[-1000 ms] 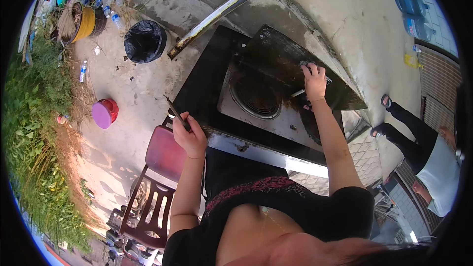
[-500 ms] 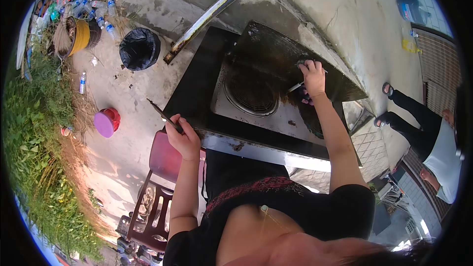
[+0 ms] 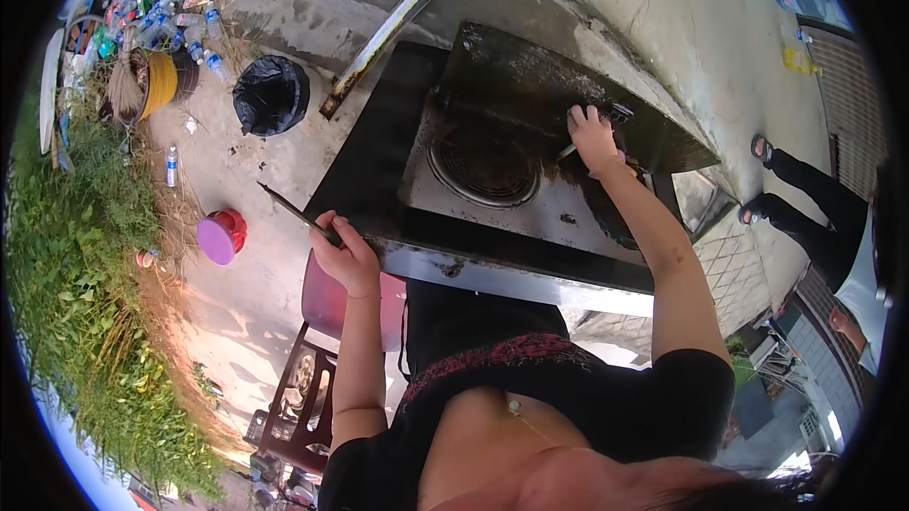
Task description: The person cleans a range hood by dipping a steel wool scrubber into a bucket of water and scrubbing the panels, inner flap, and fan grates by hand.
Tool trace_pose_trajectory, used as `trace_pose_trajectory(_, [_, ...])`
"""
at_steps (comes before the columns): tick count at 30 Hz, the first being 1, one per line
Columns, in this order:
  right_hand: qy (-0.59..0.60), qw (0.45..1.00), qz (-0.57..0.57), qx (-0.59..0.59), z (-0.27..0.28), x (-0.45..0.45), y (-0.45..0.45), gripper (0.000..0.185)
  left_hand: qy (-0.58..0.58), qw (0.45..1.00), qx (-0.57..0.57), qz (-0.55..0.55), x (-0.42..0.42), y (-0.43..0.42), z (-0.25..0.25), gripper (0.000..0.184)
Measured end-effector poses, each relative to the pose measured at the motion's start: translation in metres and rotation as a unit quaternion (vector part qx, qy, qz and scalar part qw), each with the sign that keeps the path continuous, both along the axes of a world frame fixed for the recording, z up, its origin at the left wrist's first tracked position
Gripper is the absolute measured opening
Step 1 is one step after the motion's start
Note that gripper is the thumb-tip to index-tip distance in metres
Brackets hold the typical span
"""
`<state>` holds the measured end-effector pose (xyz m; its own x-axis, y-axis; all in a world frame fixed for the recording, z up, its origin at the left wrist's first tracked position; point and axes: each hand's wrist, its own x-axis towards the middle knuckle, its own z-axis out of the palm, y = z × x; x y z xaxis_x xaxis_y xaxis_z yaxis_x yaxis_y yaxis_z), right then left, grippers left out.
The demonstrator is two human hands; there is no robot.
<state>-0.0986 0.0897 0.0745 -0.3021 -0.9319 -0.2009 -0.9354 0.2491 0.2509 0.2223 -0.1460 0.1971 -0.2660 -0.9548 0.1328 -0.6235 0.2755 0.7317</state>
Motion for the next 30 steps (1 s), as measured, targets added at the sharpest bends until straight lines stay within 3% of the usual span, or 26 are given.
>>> trace_pose_trajectory(2, [-0.032,0.999,-0.021,0.021,0.010,0.014,-0.024,0.030,-0.002,1.000,-0.004,0.001,0.000,0.001,0.000,0.012])
trace_pose_trajectory(5, [-0.062,0.974,0.078,-0.205,0.015,0.038,-0.123,0.028,-0.014,1.000,-0.007,-0.005,0.001,0.001,0.000,0.014])
trace_pose_trajectory(7, [-0.025,0.963,0.077,-0.256,0.011,0.047,-0.188,0.022,-0.009,1.000,0.018,0.006,-0.002,0.003,0.006,0.014])
trace_pose_trajectory(8, [-0.037,0.974,0.034,-0.222,-0.001,0.048,-0.205,0.016,-0.006,1.000,0.029,0.010,-0.004,0.003,0.007,0.014])
trace_pose_trajectory(10, [-0.005,0.970,0.073,-0.231,-0.016,0.045,-0.194,0.010,0.002,0.999,0.031,0.009,-0.003,0.001,0.004,0.014])
trace_pose_trajectory(14, [-0.037,0.991,0.083,-0.093,-0.040,0.027,-0.078,0.013,-0.006,1.000,-0.002,-0.004,-0.003,0.001,0.005,0.013])
trace_pose_trajectory(18, [-0.069,0.996,-0.055,0.028,-0.023,0.016,0.000,0.019,0.007,1.000,0.012,0.002,-0.001,0.002,0.004,0.012])
trace_pose_trajectory(19, [-0.058,0.994,-0.088,0.007,-0.015,0.020,0.004,0.023,-0.001,1.000,0.008,0.001,-0.001,0.001,0.005,0.012])
trace_pose_trajectory(22, [-0.035,0.994,-0.007,-0.101,0.009,0.016,-0.014,0.029,-0.014,1.000,0.001,0.000,-0.001,0.003,0.004,0.013])
trace_pose_trajectory(26, [-0.059,0.983,-0.171,-0.041,-0.002,0.010,0.025,0.036,0.001,1.000,-0.014,-0.013,-0.004,0.000,0.004,0.013])
trace_pose_trajectory(27, [-0.088,0.981,-0.162,-0.057,-0.007,0.014,0.044,0.033,0.002,1.000,-0.010,-0.007,-0.002,0.001,0.001,0.013])
trace_pose_trajectory(28, [-0.136,0.960,-0.241,-0.040,0.010,0.026,0.043,0.031,0.001,1.000,-0.004,-0.001,-0.001,0.002,0.001,0.013])
trace_pose_trajectory(30, [-0.176,0.850,-0.438,-0.233,-0.011,0.038,0.062,0.031,0.008,1.000,-0.014,-0.003,-0.006,0.002,0.002,0.013])
